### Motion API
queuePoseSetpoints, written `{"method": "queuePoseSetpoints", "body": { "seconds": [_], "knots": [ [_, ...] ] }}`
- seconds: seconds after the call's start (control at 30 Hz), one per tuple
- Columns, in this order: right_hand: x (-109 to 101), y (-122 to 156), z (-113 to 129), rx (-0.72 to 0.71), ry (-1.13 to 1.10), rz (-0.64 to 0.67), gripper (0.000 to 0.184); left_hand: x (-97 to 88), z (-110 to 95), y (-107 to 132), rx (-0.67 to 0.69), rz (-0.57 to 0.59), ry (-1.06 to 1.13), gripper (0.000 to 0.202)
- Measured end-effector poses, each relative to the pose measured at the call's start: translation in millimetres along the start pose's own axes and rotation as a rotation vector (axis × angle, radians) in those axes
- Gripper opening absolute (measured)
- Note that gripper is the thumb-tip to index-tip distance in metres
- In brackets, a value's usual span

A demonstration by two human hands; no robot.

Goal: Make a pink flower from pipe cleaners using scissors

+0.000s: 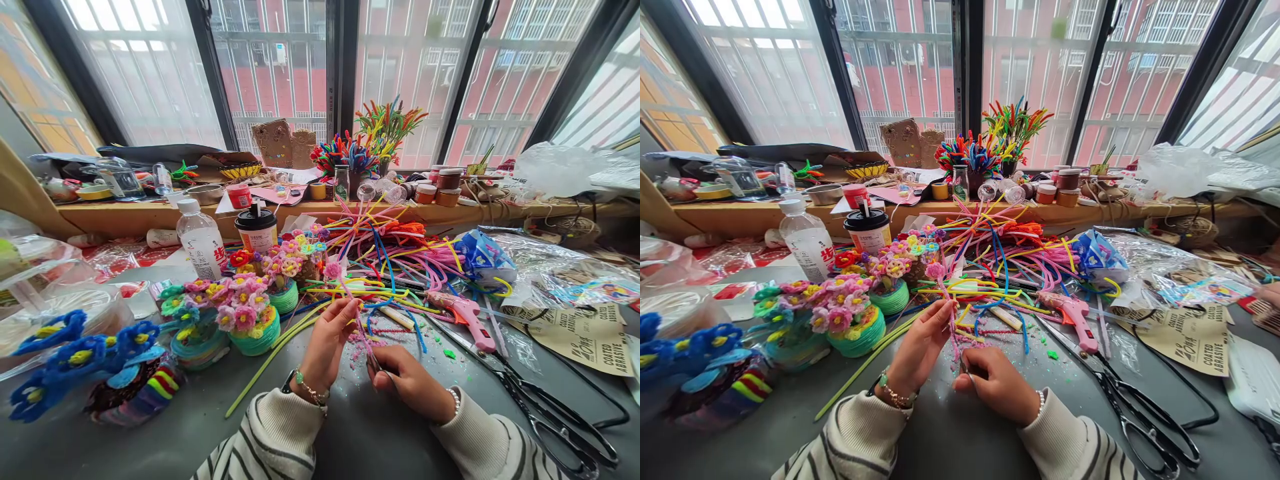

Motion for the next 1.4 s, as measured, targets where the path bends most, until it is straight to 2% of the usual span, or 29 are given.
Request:
{"method": "queuePoseSetpoints", "body": {
  "seconds": [0.13,0.23,0.43,0.63,0.83,1.07,1.23,1.4],
  "knots": [
    [-2.5,-1.6,-4.7,0.031,0.015,-0.036,0.055,-4.4,-2.9,-2.2,0.019,-0.047,0.056,0.010],
    [-0.8,-1.3,-2.4,0.026,-0.018,-0.018,0.055,-7.6,-3.0,-2.8,0.015,-0.084,0.093,0.010],
    [6.1,3.0,5.9,-0.004,-0.045,0.066,0.062,-3.3,-0.9,-0.7,0.006,-0.038,0.058,0.011],
    [6.5,2.1,5.5,0.002,-0.058,0.082,0.063,-1.6,1.5,0.9,-0.023,-0.028,0.010,0.009],
    [1.7,-1.6,2.5,0.014,-0.021,0.012,0.060,0.4,-0.1,1.2,-0.011,-0.015,0.005,0.009],
    [-7.3,-4.3,-10.5,0.086,-0.027,-0.093,0.052,-5.3,-2.6,-0.3,-0.006,-0.069,0.082,0.010],
    [-6.5,-4.0,-9.0,0.063,0.013,-0.045,0.055,-7.0,-6.1,0.3,-0.005,-0.102,0.113,0.010],
    [-4.4,-1.4,-2.0,0.012,0.107,0.015,0.065,-0.7,-3.3,2.4,-0.034,-0.036,0.076,0.008]
  ]
}}
Point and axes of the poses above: each hand's wrist, its own y-axis away from the middle knuckle, its own x-axis out of the palm, z = x × y, the point moved 10 cm from there along -y, towards the middle knuckle, and after that the axes turned 13 degrees about -z, right-handed, at the moved point
